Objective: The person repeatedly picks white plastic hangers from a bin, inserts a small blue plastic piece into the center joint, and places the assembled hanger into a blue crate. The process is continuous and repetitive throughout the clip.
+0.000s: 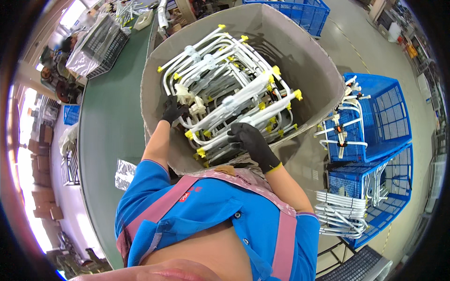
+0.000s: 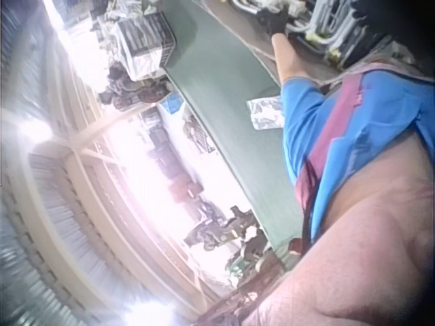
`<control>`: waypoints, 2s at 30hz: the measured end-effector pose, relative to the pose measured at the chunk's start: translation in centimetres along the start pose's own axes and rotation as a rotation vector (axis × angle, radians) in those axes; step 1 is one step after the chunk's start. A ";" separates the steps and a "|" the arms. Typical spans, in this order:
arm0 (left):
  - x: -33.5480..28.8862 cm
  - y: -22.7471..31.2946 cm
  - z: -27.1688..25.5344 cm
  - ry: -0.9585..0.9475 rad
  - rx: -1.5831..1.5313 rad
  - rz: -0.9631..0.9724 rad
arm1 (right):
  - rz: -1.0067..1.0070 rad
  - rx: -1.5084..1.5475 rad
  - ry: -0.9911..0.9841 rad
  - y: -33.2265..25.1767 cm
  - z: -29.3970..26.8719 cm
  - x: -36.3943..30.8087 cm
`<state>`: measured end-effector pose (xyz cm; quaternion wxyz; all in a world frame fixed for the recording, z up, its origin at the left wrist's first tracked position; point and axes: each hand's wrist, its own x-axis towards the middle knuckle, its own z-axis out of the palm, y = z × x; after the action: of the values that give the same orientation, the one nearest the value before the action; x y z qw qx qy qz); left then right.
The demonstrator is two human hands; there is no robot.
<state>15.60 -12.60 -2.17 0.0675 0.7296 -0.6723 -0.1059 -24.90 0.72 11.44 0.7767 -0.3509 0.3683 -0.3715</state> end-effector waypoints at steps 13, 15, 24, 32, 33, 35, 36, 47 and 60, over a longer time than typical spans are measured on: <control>0.4 1.1 2.1 0.065 0.105 -0.113 | -0.142 -0.088 0.486 -0.8 -1.7 -13.1; 0.5 3.2 0.5 0.041 0.085 -0.062 | -0.189 -0.101 0.556 -0.3 -2.6 -15.0; -5.5 26.9 -8.8 0.079 -0.652 0.572 | -0.237 -0.027 0.795 2.3 -7.8 -23.0; -17.2 49.0 -6.6 -0.344 -0.693 1.025 | -0.332 -0.040 1.031 5.8 -13.3 -35.5; -18.1 50.9 -5.3 -0.399 -0.681 1.027 | -0.357 -0.002 1.057 6.2 -13.9 -37.3; -19.7 53.9 -2.4 -0.491 -0.666 1.023 | -0.383 0.055 1.119 7.2 -14.7 -40.7; -20.3 55.2 -0.8 -0.547 -0.640 1.042 | -0.387 0.063 1.153 7.6 -15.1 -42.3; -23.0 67.4 13.9 -0.789 -0.318 1.243 | -0.314 0.269 1.386 8.6 -19.0 -48.5; -9.6 85.8 39.1 -0.421 0.025 1.653 | -0.292 0.314 1.753 3.4 -26.6 -46.1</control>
<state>-77.63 -8.76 -18.75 -0.0111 -0.0299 -0.9884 -0.1486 -66.82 33.65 10.25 0.2012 0.1249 0.7250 -0.6467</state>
